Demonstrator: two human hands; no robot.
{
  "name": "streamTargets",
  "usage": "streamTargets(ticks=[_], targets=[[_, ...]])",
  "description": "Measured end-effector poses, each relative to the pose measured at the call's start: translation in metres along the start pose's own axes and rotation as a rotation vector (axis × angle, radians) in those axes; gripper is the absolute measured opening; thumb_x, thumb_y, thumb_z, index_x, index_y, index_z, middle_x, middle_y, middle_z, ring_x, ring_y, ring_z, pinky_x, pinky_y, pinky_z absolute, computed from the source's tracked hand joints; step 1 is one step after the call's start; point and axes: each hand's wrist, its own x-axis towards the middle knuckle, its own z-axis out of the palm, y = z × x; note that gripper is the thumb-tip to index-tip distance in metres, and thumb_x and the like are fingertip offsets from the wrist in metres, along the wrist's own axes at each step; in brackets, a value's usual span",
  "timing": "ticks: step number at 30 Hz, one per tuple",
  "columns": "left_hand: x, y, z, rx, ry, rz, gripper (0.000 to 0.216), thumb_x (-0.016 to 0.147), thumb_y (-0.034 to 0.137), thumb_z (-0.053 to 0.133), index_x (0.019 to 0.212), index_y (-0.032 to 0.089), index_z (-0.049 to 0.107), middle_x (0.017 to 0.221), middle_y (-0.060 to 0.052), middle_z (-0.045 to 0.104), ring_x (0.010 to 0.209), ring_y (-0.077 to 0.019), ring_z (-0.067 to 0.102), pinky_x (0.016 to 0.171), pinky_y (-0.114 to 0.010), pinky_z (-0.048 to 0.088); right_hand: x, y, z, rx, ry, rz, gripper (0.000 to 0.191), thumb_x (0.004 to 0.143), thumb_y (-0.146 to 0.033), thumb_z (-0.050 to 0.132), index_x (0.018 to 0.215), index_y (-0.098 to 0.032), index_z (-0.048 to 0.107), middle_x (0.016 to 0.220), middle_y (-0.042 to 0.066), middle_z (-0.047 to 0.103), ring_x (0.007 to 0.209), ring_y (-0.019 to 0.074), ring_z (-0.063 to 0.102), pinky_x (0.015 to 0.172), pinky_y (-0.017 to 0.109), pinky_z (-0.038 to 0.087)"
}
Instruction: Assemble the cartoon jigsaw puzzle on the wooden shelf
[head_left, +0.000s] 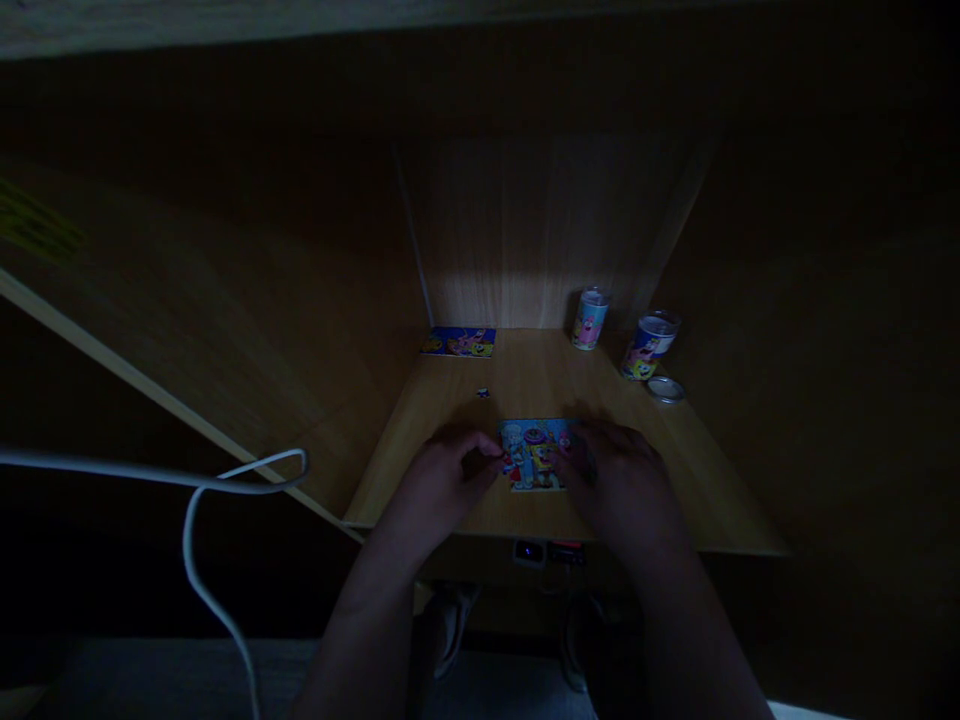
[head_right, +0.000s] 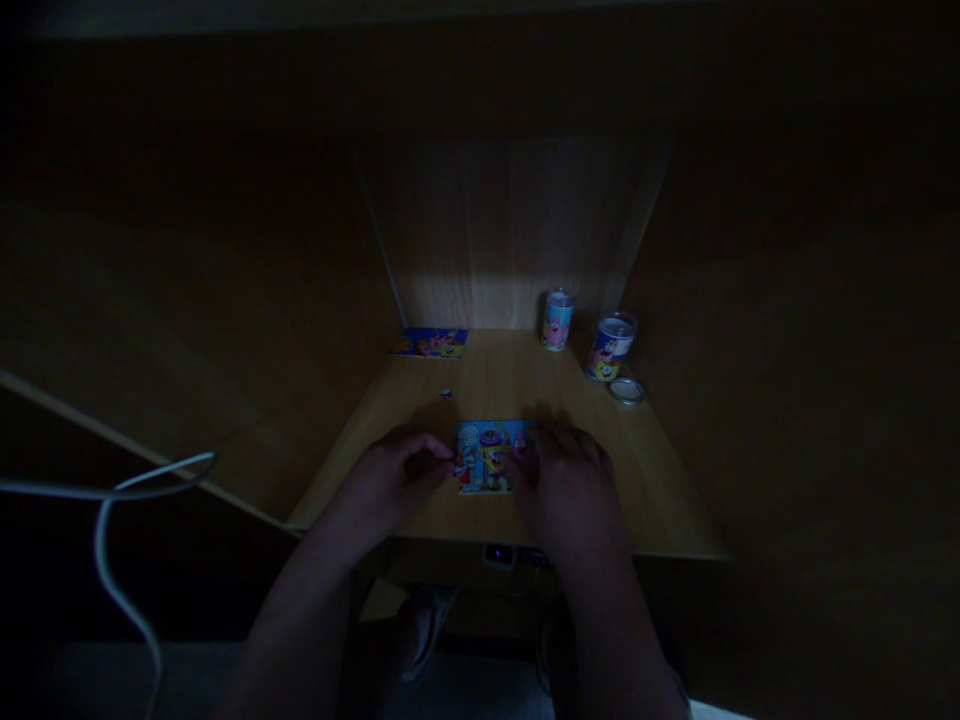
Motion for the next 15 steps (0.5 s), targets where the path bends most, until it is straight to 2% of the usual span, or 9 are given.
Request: streamTargets(ticks=[9,15], targets=[[-0.0009,0.0007,-0.0015,0.088,-0.021,0.139,0.021,0.098,0.008,0.071,0.096,0.026,0.080,0.103,-0.002,0.080,0.103,-0.0233,0.074,0.095,-0.038,0.057,0.0002,-0.0015,-0.0013,-0.018,-0.018,0.010,0.046,0.110,-0.053,0.061,0.139,-0.021,0.075,0.148,0.015,0.074,0.137,0.0370,0.065,0.118,0.057,0.051],[-0.0031,-0.0003,-0.0009,0.119,-0.039,0.205,0.016,0.096,0.008,0.077,0.098,0.024,0.078,0.104,-0.003,0.076,0.103,-0.0233,0.072,0.093,-0.039,0.056,0.0005,-0.0002,-0.0001,-0.014,-0.016,0.009,0.046,0.109,-0.054,0.063,0.139,-0.021,0.075,0.147,0.015,0.075,0.136,0.0381,0.066,0.116,0.058,0.052]])
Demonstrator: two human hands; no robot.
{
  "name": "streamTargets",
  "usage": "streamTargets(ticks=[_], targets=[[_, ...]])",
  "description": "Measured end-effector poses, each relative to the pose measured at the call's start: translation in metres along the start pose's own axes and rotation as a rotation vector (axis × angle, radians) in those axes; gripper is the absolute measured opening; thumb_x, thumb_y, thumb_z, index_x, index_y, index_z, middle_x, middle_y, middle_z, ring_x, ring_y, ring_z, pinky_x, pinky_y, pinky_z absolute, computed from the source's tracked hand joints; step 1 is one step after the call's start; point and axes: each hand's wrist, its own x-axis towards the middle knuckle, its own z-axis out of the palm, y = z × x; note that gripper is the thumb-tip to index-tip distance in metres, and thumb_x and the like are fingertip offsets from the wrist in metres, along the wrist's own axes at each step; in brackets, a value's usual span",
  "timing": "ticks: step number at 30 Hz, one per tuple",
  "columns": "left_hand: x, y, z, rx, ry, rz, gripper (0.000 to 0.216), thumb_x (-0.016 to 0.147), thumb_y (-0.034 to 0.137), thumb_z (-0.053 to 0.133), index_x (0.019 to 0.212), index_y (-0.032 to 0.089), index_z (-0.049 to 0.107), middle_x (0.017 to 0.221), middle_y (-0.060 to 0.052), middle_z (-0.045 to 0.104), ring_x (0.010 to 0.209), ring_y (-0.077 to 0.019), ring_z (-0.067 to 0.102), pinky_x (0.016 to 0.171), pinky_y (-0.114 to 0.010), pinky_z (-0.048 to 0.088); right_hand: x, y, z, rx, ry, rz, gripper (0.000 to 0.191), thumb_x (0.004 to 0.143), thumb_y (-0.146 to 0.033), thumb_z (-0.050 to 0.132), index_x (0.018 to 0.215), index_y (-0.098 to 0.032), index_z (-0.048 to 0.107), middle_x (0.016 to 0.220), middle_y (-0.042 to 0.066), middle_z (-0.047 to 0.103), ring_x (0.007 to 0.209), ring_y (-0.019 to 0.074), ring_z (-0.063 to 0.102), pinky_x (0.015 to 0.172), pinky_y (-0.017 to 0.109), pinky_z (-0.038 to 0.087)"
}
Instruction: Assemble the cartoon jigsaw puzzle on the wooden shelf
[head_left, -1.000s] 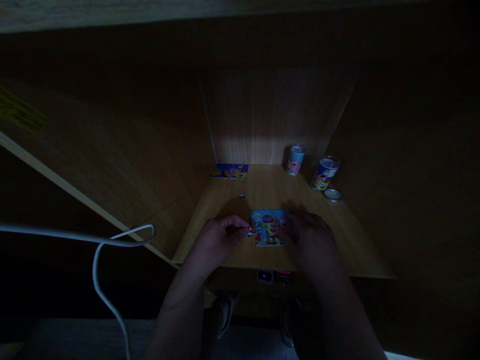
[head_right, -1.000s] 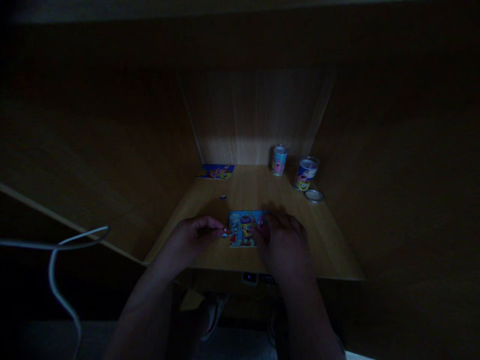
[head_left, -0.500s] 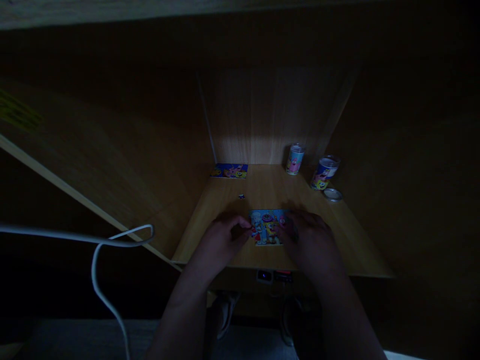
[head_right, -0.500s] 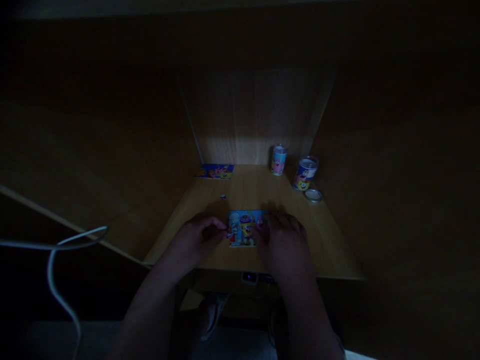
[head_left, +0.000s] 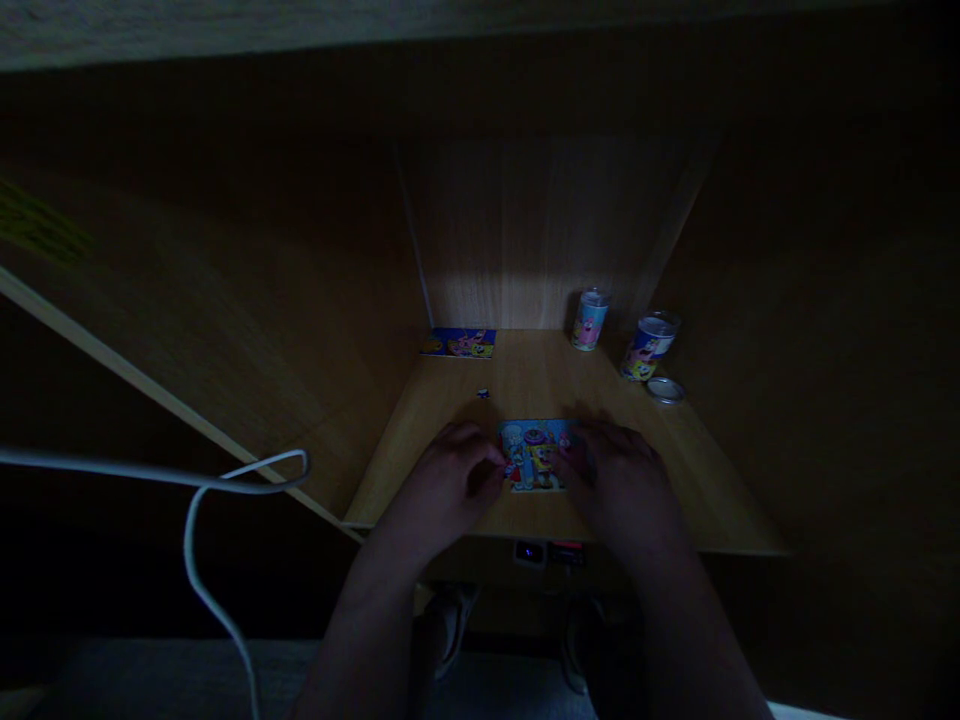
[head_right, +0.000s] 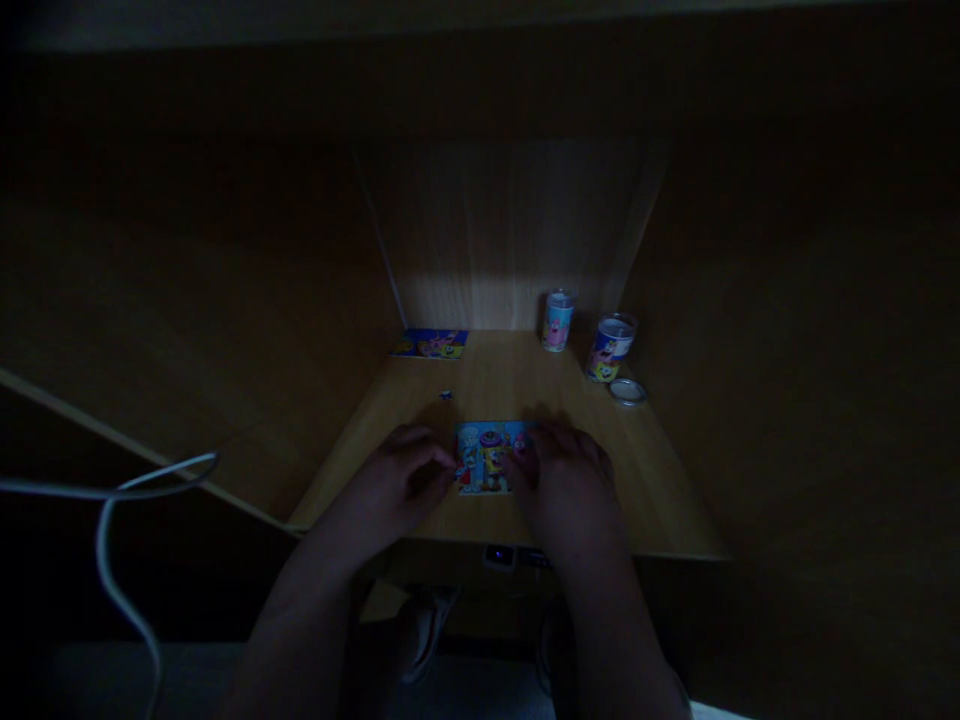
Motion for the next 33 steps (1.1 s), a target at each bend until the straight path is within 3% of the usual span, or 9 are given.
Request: streamTargets(ticks=[19,22,25,29,33], targets=[[-0.002,0.001,0.000,0.098,0.008,0.093,0.013,0.103,0.015,0.072,0.106,0.025,0.079,0.113,-0.004,0.077,0.108,-0.0240,0.071,0.096,-0.041,0.057,0.000,-0.001,0.001,0.008,0.013,-0.003,0.043,0.108,-0.052,0.065,0.138,-0.023,0.075,0.149,0.014,0.074,0.137,0.0368,0.065,0.118,0.056,0.050],[0.000,0.001,-0.001,0.182,0.057,0.055,0.014,0.107,0.017,0.067,0.113,0.024,0.078,0.116,-0.006,0.079,0.113,-0.0266,0.071,0.102,-0.045,0.058,0.000,-0.002,0.000,0.000,0.003,0.000,0.042,0.109,-0.052,0.063,0.137,-0.024,0.076,0.148,0.014,0.074,0.137,0.0357,0.066,0.117,0.054,0.050],[0.007,-0.003,0.000,0.360,0.110,-0.011,0.021,0.111,0.025,0.062,0.126,0.021,0.076,0.133,-0.012,0.078,0.127,-0.0331,0.069,0.114,-0.055,0.054,-0.001,-0.002,-0.001,-0.005,0.008,0.006,0.042,0.109,-0.052,0.063,0.137,-0.023,0.075,0.149,0.014,0.074,0.136,0.0361,0.066,0.117,0.055,0.050],[0.017,-0.012,0.004,0.488,0.020,-0.060,0.045,0.116,0.033,0.053,0.156,0.016,0.063,0.169,-0.016,0.060,0.156,-0.0361,0.054,0.132,-0.061,0.040,-0.001,-0.002,-0.001,0.009,0.014,0.000,0.042,0.108,-0.052,0.063,0.137,-0.023,0.075,0.146,0.015,0.075,0.135,0.0367,0.066,0.115,0.056,0.051],[0.019,-0.018,0.007,0.520,-0.103,-0.076,0.060,0.120,0.042,0.042,0.177,0.025,0.039,0.189,-0.010,0.029,0.175,-0.0348,0.026,0.141,-0.066,0.022,-0.001,-0.002,-0.001,-0.006,0.013,0.002,0.044,0.109,-0.054,0.062,0.136,-0.022,0.076,0.142,0.015,0.077,0.132,0.0382,0.067,0.114,0.057,0.052]])
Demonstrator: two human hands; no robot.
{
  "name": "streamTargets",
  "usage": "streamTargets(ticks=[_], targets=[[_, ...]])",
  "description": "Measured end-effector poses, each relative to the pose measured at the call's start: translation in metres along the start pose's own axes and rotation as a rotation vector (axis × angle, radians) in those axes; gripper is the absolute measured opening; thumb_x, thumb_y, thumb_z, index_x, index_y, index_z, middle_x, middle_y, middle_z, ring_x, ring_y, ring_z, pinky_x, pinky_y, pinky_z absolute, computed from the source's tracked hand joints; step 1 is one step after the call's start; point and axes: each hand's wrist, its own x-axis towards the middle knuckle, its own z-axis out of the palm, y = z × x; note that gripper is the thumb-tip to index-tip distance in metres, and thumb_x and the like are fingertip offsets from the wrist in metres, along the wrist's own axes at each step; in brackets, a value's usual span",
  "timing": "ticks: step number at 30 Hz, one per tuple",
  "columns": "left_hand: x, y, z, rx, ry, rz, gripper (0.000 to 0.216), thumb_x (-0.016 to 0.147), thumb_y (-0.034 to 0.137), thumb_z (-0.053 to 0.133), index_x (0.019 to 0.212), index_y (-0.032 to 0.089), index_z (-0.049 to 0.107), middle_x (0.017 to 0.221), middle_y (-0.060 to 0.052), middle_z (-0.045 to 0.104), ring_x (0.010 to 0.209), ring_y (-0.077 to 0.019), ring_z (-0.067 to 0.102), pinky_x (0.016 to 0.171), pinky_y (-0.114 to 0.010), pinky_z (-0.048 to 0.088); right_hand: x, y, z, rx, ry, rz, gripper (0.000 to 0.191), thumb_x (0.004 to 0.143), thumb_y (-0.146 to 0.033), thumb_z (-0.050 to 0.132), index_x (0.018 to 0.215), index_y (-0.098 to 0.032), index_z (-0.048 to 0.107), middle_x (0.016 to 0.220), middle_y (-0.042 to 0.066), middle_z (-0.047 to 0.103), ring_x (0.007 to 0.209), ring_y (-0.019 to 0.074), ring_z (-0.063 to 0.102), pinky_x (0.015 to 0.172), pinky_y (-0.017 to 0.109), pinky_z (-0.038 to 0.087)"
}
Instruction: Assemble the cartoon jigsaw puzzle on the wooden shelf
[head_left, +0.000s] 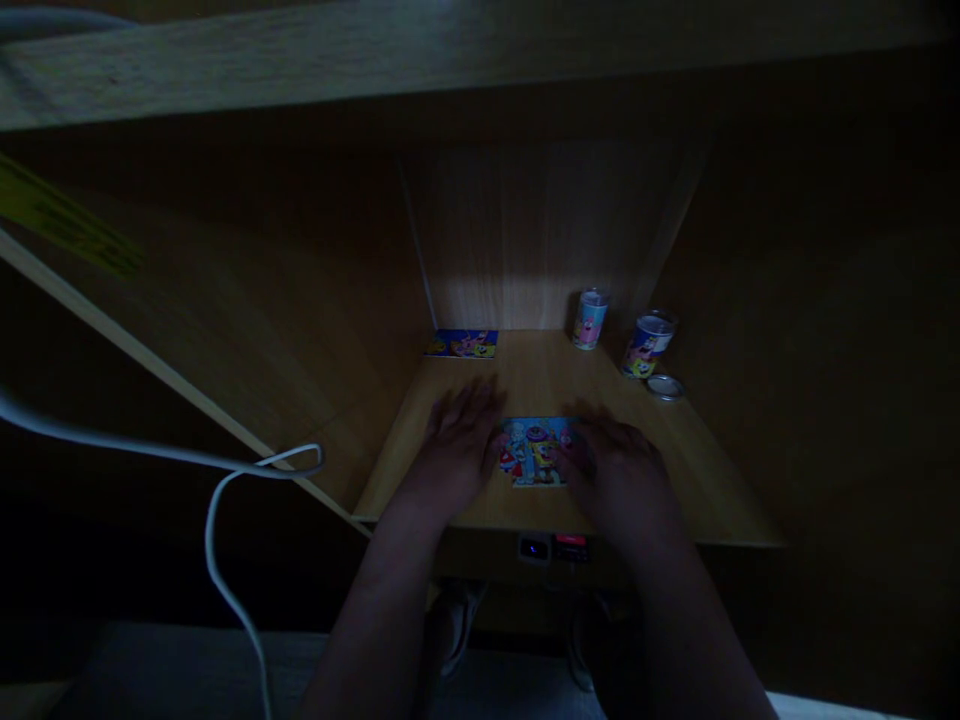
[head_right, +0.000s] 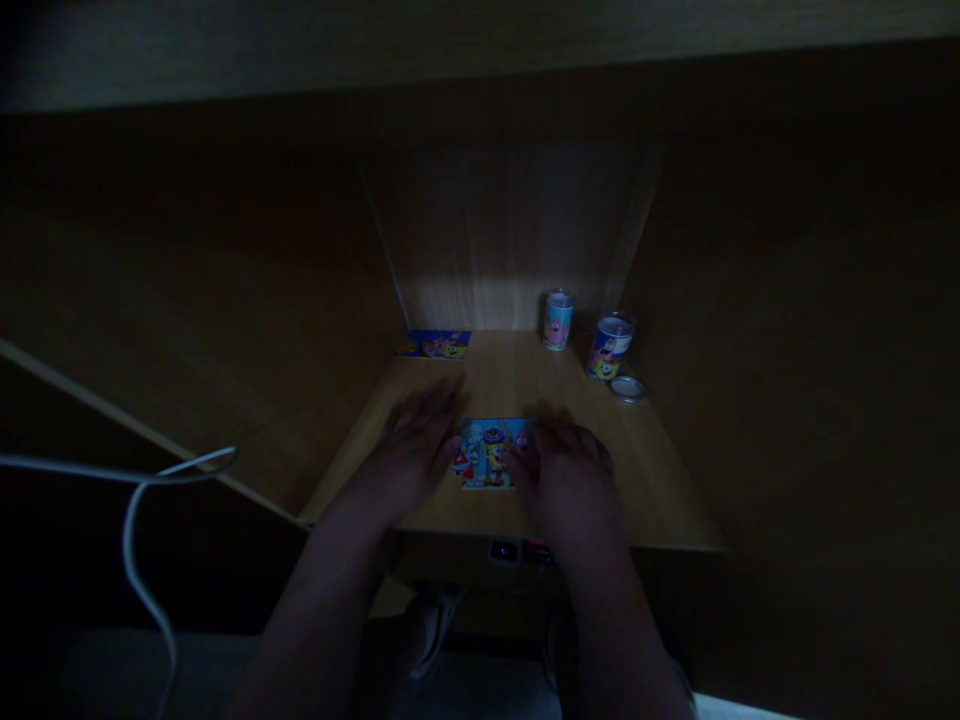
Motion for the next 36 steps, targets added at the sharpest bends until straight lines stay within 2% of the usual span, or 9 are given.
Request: streamTargets(ticks=[3,6,10,12,14,21,26,30,36], targets=[[0.000,-0.001,0.002,-0.009,-0.066,-0.012,0.063,0.120,0.043,0.038,0.180,0.025,0.033,0.189,-0.009,0.027,0.177,-0.0334,0.020,0.142,-0.066,0.017,0.000,0.000,0.001,0.003,0.003,-0.003,0.043,0.109,-0.054,0.062,0.135,-0.022,0.075,0.145,0.014,0.076,0.133,0.0377,0.067,0.116,0.057,0.050],[0.003,-0.001,0.003,-0.010,-0.020,-0.040,0.058,0.120,0.040,0.038,0.174,0.020,0.044,0.178,-0.014,0.049,0.169,-0.0348,0.038,0.141,-0.066,0.021,0.000,0.001,0.001,0.001,0.000,-0.010,0.043,0.109,-0.052,0.062,0.136,-0.021,0.075,0.148,0.014,0.074,0.134,0.0369,0.066,0.118,0.055,0.050],[0.010,-0.001,0.000,0.008,0.115,-0.080,0.035,0.115,0.029,0.049,0.132,0.014,0.076,0.137,-0.019,0.077,0.132,-0.0354,0.068,0.124,-0.060,0.047,0.000,0.001,0.000,0.001,-0.002,-0.007,0.044,0.109,-0.054,0.061,0.135,-0.021,0.075,0.142,0.014,0.077,0.131,0.0369,0.068,0.116,0.055,0.051],[0.010,-0.002,-0.004,-0.021,0.132,-0.091,0.021,0.110,0.023,0.059,0.109,0.015,0.078,0.118,-0.017,0.079,0.116,-0.0344,0.071,0.110,-0.054,0.055,0.001,0.001,-0.001,0.009,-0.006,-0.011,0.044,0.109,-0.055,0.062,0.135,-0.021,0.075,0.143,0.014,0.076,0.131,0.0367,0.068,0.115,0.055,0.052],[0.006,-0.003,-0.010,-0.076,0.150,-0.094,0.013,0.105,0.018,0.065,0.098,0.018,0.077,0.107,-0.014,0.079,0.106,-0.0329,0.071,0.100,-0.050,0.057,0.001,0.001,-0.001,0.014,-0.006,-0.016,0.043,0.109,-0.054,0.062,0.135,-0.022,0.075,0.145,0.014,0.076,0.133,0.0364,0.067,0.115,0.055,0.051],[-0.039,-0.008,-0.030,-0.396,0.091,0.034,0.021,0.099,0.005,0.070,0.095,0.025,0.076,0.096,-0.001,0.080,0.092,-0.0210,0.075,0.087,-0.034,0.057,0.001,0.000,-0.001,0.015,-0.016,-0.001,0.042,0.109,-0.053,0.062,0.136,-0.023,0.075,0.146,0.014,0.075,0.134,0.0367,0.066,0.117,0.056,0.050],[-0.049,-0.004,-0.042,-0.459,0.048,0.122,0.018,0.101,0.009,0.073,0.098,0.026,0.077,0.100,-0.001,0.080,0.096,-0.0196,0.075,0.086,-0.033,0.058,0.001,0.002,0.001,0.027,-0.016,0.002,0.044,0.109,-0.052,0.061,0.136,-0.021,0.075,0.145,0.014,0.076,0.133,0.0370,0.066,0.116,0.057,0.050],[-0.050,-0.008,-0.048,-0.383,0.109,0.079,0.009,0.098,0.020,0.084,0.098,0.025,0.077,0.100,-0.002,0.079,0.099,-0.0228,0.075,0.087,-0.037,0.060,0.001,0.004,0.002,0.044,-0.006,-0.016,0.044,0.109,-0.055,0.061,0.133,-0.022,0.076,0.144,0.014,0.076,0.132,0.0369,0.067,0.115,0.058,0.051],[-0.054,-0.006,-0.040,-0.323,0.018,-0.025,0.013,0.093,0.026,0.091,0.098,0.025,0.078,0.102,-0.003,0.080,0.100,-0.0269,0.076,0.088,-0.042,0.060,0.001,0.002,0.000,0.029,0.004,-0.009,0.043,0.109,-0.054,0.062,0.133,-0.022,0.076,0.145,0.013,0.076,0.133,0.0377,0.067,0.116,0.057,0.051]])
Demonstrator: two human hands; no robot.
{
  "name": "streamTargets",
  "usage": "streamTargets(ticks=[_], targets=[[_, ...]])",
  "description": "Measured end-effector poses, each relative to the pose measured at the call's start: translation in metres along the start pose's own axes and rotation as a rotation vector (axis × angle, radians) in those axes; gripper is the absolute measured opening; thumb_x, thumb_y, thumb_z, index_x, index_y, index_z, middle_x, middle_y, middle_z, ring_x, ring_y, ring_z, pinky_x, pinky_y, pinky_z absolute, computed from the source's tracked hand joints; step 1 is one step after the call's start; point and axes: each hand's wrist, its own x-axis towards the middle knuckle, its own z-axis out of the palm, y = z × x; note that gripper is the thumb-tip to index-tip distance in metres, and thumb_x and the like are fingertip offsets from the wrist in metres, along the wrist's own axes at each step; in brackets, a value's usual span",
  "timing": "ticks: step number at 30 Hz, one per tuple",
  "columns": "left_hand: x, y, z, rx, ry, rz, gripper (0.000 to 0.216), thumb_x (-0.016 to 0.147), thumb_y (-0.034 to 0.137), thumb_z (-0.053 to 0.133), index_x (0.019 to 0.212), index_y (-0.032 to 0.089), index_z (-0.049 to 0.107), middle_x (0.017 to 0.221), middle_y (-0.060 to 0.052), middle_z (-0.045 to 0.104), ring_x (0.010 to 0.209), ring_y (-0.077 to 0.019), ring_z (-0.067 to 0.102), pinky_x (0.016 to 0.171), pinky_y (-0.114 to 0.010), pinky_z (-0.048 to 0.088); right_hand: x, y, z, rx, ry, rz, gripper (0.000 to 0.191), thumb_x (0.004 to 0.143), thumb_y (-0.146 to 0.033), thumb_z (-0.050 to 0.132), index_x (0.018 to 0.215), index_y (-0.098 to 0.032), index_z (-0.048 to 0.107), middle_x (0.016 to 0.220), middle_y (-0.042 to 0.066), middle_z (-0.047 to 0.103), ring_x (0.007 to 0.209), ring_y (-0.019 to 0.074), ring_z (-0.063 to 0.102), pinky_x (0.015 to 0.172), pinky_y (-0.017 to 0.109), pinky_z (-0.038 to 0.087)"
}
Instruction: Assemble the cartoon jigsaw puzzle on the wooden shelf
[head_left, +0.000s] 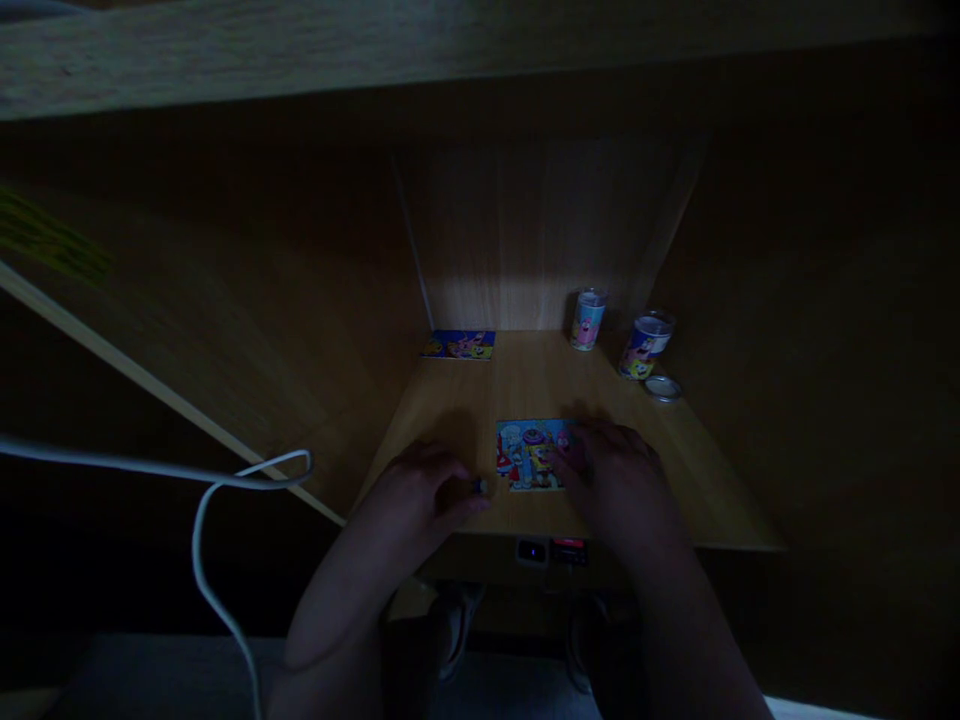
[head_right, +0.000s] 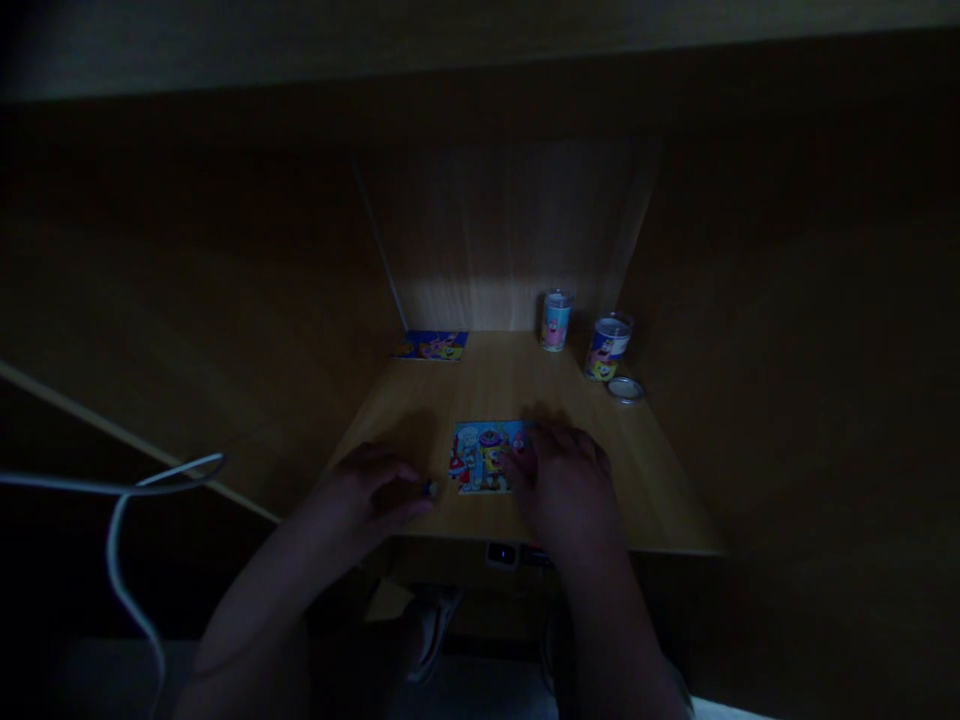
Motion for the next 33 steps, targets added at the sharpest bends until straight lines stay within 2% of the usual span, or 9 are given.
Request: streamTargets(ticks=[4,7,9,11,15,20,28,33], targets=[[0.004,0.005,0.004,-0.048,-0.028,0.049,0.009,0.099,0.017,0.078,0.097,0.026,0.078,0.101,-0.002,0.079,0.099,-0.0243,0.075,0.087,-0.039,0.060,0.000,0.000,-0.001,0.000,-0.001,0.000,0.042,0.109,-0.052,0.063,0.134,-0.022,0.076,0.146,0.013,0.076,0.135,0.0369,0.066,0.116,0.057,0.051],[0.004,0.007,0.005,-0.120,-0.041,0.121,0.023,0.104,0.010,0.064,0.106,0.027,0.080,0.111,-0.003,0.079,0.105,-0.0219,0.075,0.091,-0.037,0.060,0.000,0.000,0.000,-0.001,-0.002,0.001,0.042,0.109,-0.053,0.062,0.135,-0.023,0.076,0.145,0.013,0.076,0.134,0.0368,0.067,0.116,0.057,0.051],[0.003,0.008,0.005,-0.132,-0.028,0.111,0.028,0.106,0.009,0.059,0.109,0.027,0.080,0.116,-0.003,0.079,0.109,-0.0217,0.075,0.095,-0.037,0.060,0.000,0.001,0.001,-0.001,-0.001,0.002,0.043,0.109,-0.055,0.061,0.135,-0.023,0.076,0.146,0.013,0.076,0.134,0.0367,0.067,0.116,0.057,0.051],[0.002,0.009,0.005,-0.107,-0.006,0.053,0.022,0.108,0.013,0.060,0.108,0.026,0.078,0.115,-0.004,0.079,0.108,-0.0228,0.075,0.095,-0.039,0.060,0.000,0.001,0.001,-0.002,-0.002,0.003,0.044,0.109,-0.055,0.061,0.136,-0.022,0.075,0.146,0.013,0.075,0.134,0.0368,0.067,0.116,0.057,0.051],[0.001,0.010,0.006,-0.058,-0.028,-0.003,0.006,0.101,0.020,0.076,0.098,0.024,0.076,0.107,-0.004,0.078,0.101,-0.0242,0.075,0.089,-0.038,0.060,0.001,0.001,0.001,-0.001,-0.012,0.000,0.043,0.109,-0.053,0.061,0.135,-0.023,0.076,0.146,0.014,0.076,0.135,0.0367,0.066,0.117,0.056,0.051],[0.000,0.010,0.008,-0.079,-0.067,0.011,0.010,0.101,0.015,0.075,0.099,0.025,0.076,0.105,-0.002,0.078,0.099,-0.0230,0.076,0.087,-0.037,0.060,0.001,0.000,0.001,0.005,-0.002,0.002,0.042,0.108,-0.054,0.062,0.134,-0.024,0.076,0.144,0.013,0.076,0.134,0.0377,0.066,0.116,0.058,0.051],[0.010,0.016,0.020,-0.140,0.007,-0.043,0.010,0.099,0.014,0.078,0.101,0.024,0.076,0.111,-0.004,0.077,0.106,-0.0252,0.075,0.096,-0.042,0.060,0.000,-0.002,-0.001,-0.001,-0.007,0.008,0.042,0.109,-0.053,0.063,0.136,-0.022,0.075,0.145,0.014,0.076,0.134,0.0372,0.067,0.118,0.056,0.050],[0.013,0.018,0.025,-0.159,0.012,0.015,0.012,0.099,0.013,0.079,0.104,0.023,0.078,0.111,-0.004,0.076,0.106,-0.0246,0.074,0.096,-0.041,0.061,0.000,-0.002,-0.001,-0.006,-0.006,0.008,0.042,0.109,-0.052,0.063,0.135,-0.022,0.075,0.147,0.014,0.075,0.136,0.0368,0.066,0.118,0.055,0.050]])
